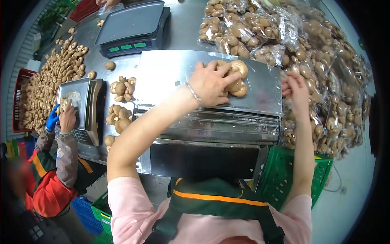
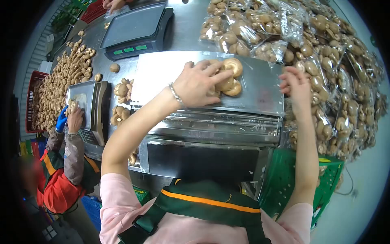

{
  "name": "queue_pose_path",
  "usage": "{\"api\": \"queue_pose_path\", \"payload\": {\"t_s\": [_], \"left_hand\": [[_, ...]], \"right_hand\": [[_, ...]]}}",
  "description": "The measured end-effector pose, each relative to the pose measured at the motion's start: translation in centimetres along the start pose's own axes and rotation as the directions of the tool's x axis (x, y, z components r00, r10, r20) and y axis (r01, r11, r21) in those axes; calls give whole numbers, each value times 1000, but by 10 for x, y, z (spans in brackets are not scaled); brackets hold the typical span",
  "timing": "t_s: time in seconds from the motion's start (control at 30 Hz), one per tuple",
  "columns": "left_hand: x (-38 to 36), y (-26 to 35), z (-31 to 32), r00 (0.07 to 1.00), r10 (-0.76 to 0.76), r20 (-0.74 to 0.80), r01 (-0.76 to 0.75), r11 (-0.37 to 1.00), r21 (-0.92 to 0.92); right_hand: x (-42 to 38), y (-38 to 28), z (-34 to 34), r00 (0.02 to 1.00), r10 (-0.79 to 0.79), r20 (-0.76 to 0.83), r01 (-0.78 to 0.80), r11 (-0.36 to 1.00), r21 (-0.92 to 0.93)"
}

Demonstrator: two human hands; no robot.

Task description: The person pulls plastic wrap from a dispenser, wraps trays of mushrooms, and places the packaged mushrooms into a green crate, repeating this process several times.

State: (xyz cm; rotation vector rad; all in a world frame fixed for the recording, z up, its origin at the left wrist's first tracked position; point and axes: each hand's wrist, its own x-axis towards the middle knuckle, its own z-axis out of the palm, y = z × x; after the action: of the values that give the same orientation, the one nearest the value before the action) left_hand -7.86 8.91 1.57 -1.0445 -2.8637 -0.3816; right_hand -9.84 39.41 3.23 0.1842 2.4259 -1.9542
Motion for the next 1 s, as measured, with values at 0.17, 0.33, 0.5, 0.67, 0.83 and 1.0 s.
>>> {"api": "queue_pose_path", "payload": {"t_s": [0.17,0.33,0.5,0.67,0.83,1.0], "left_hand": [[-16,15,-8,956,47,-290,-49,999,2],[-124,8,-35,986,-166,-7,158,950,-270],[-160,-15,-22,989,-51,141,84,967,-242],[-157,-14,-29,967,-104,231,144,976,-164],[-137,-12,-22,969,-141,201,167,979,-117],[-87,-3,3,850,-523,58,520,818,-246]], "right_hand": [[-59,-11,29,880,-232,415,422,782,-459],[-84,9,-5,677,-188,712,681,526,-509],[-85,6,3,549,-5,836,799,296,-523],[-88,-9,12,545,16,838,814,233,-533],[-81,7,23,580,-58,813,798,240,-552],[-78,17,22,598,-124,791,781,313,-541]]}}
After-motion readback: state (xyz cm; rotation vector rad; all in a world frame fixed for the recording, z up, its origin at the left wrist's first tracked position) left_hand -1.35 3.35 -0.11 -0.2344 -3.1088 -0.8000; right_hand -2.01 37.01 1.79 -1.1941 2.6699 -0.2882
